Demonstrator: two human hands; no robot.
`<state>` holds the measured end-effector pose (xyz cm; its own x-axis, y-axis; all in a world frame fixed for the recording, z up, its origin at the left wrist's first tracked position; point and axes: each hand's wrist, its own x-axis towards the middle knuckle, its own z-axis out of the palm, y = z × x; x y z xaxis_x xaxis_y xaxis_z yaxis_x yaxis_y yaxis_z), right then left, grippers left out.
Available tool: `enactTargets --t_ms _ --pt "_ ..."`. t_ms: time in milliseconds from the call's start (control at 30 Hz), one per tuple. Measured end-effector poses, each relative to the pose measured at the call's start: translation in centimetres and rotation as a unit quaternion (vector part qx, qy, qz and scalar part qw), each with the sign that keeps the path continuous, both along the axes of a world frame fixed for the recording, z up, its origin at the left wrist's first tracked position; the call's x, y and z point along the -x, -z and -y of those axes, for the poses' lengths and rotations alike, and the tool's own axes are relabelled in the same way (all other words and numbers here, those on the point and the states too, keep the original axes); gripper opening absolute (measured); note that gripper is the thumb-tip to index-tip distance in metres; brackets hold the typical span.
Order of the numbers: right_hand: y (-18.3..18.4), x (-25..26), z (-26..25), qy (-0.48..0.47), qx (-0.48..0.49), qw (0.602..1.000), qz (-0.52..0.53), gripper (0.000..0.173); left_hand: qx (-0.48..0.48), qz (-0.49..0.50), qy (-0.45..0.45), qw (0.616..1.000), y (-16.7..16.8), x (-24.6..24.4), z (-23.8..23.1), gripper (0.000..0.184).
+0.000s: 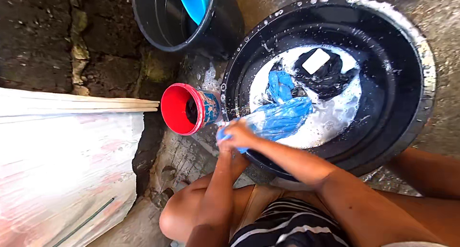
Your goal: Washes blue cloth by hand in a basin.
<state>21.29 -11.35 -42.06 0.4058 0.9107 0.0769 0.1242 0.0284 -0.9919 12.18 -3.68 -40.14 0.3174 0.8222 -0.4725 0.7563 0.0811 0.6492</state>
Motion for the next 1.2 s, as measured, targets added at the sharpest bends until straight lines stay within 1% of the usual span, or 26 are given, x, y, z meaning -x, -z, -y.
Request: enactTargets --t_ms 67,100,133,167,233,267,300,333,400,433,467,500,567,600,633,700,767,833,867,933,967,1000,1033,1100,1133,1200 --pt "5.7 -3.1 1.6 -0.010 0.172 0.985 0.014 0.039 -0.025 0.057 -0.025 0.998 2.3 1.1 -0.7 0.042" --pt "7.0 -5.1 2.0 -0.023 0.230 0.972 0.027 0.044 -0.033 0.076 -0.031 0.996 2.6 0.8 -0.9 0.044" --pt "6.4 -5.9 1.7 -0.021 0.249 0.968 0.032 0.046 -0.045 0.091 -0.035 0.994 2.7 0.5 -1.1 0.043" --pt "4.2 -5.8 1.0 -0.001 0.226 0.973 0.037 0.046 -0.053 0.103 -0.037 0.993 2.6 0.1 -1.1 0.038" --pt "-1.7 -2.3 -0.2 0.053 0.103 0.993 0.022 0.039 -0.051 0.089 -0.035 0.994 2.3 1.2 0.0 0.025" --pt "-2.7 -0.8 -0.8 0.073 0.053 0.996 0.008 0.037 -0.037 0.061 -0.028 0.997 2.2 1.5 -0.1 0.029" --pt "-1.7 -0.4 -1.0 0.066 0.043 0.997 -0.005 0.033 -0.032 0.038 -0.028 0.998 2.0 1.2 -0.3 0.033" --pt "0.8 -0.9 -0.4 0.035 0.085 0.996 -0.013 0.031 -0.043 0.021 -0.026 0.998 2.0 1.0 -0.7 0.031" --pt "6.7 -3.8 2.0 -0.017 0.241 0.970 -0.004 0.043 -0.043 0.003 0.000 0.999 2.2 1.4 -1.1 0.040" --pt "8.0 -6.4 2.2 -0.021 0.297 0.955 0.000 0.050 -0.062 0.000 0.016 0.998 2.3 0.7 -1.5 0.043" --pt "7.5 -8.0 2.2 -0.001 0.321 0.947 -0.021 0.054 -0.081 -0.026 0.046 0.995 1.8 0.2 -1.7 0.046" --pt "6.0 -9.3 2.1 0.031 0.317 0.946 -0.057 0.054 -0.097 -0.070 0.090 0.989 1.0 -0.1 -1.8 0.048" --pt "1.4 -9.7 2.5 0.053 0.244 0.955 -0.158 0.039 -0.112 -0.143 0.175 0.968 -1.6 -0.4 -1.5 0.050" --pt "-0.9 -10.2 2.6 0.026 0.185 0.964 -0.188 0.030 -0.125 -0.135 0.205 0.961 -3.1 -1.3 -1.3 0.049" --pt "-2.9 -10.3 3.0 -0.026 0.134 0.972 -0.193 0.029 -0.137 -0.099 0.227 0.959 -4.7 -2.1 -0.7 0.045" --pt "-5.9 -10.1 4.2 -0.124 0.106 0.979 -0.124 0.037 -0.140 0.032 0.253 0.957 -7.5 -2.8 0.7 0.038" --pt "-6.7 -11.0 5.7 -0.170 0.171 0.970 0.033 0.035 -0.105 0.161 0.224 0.955 -10.7 -3.5 1.7 0.034" --pt "-4.9 -12.6 7.1 -0.148 0.251 0.944 0.153 0.031 -0.081 0.272 0.179 0.942 -13.3 -4.0 1.8 0.027" --pt "-4.6 -13.6 7.8 -0.122 0.281 0.935 0.177 0.031 -0.070 0.296 0.167 0.938 -14.1 -4.1 1.5 0.025" --pt "-6.2 -15.1 9.1 -0.073 0.259 0.946 0.182 0.028 -0.060 0.231 0.232 0.943 -14.2 -4.0 0.4 0.027" --pt "-8.1 -15.3 9.4 -0.053 0.211 0.959 0.180 0.025 -0.048 0.150 0.313 0.937 -13.8 -4.1 0.1 0.039" --pt "-10.3 -15.1 9.5 -0.046 0.167 0.968 0.180 0.022 -0.018 0.065 0.391 0.918 -13.6 -4.6 0.4 0.054" --pt "-12.4 -14.5 9.3 -0.043 0.135 0.972 0.185 0.021 0.017 -0.005 0.447 0.894 -13.5 -5.3 1.2 0.061" --pt "-15.1 -13.4 9.0 -0.028 0.088 0.978 0.185 0.024 0.033 -0.060 0.488 0.870 -14.4 -7.0 3.1 0.036" --pt "-15.8 -13.3 9.1 -0.005 0.075 0.981 0.176 0.027 0.024 -0.045 0.483 0.874 -15.5 -7.6 3.5 0.028" --pt "-15.8 -12.9 10.3 0.107 0.024 0.984 0.137 0.029 0.013 0.033 0.429 0.903 -18.4 -8.2 3.5 0.026"
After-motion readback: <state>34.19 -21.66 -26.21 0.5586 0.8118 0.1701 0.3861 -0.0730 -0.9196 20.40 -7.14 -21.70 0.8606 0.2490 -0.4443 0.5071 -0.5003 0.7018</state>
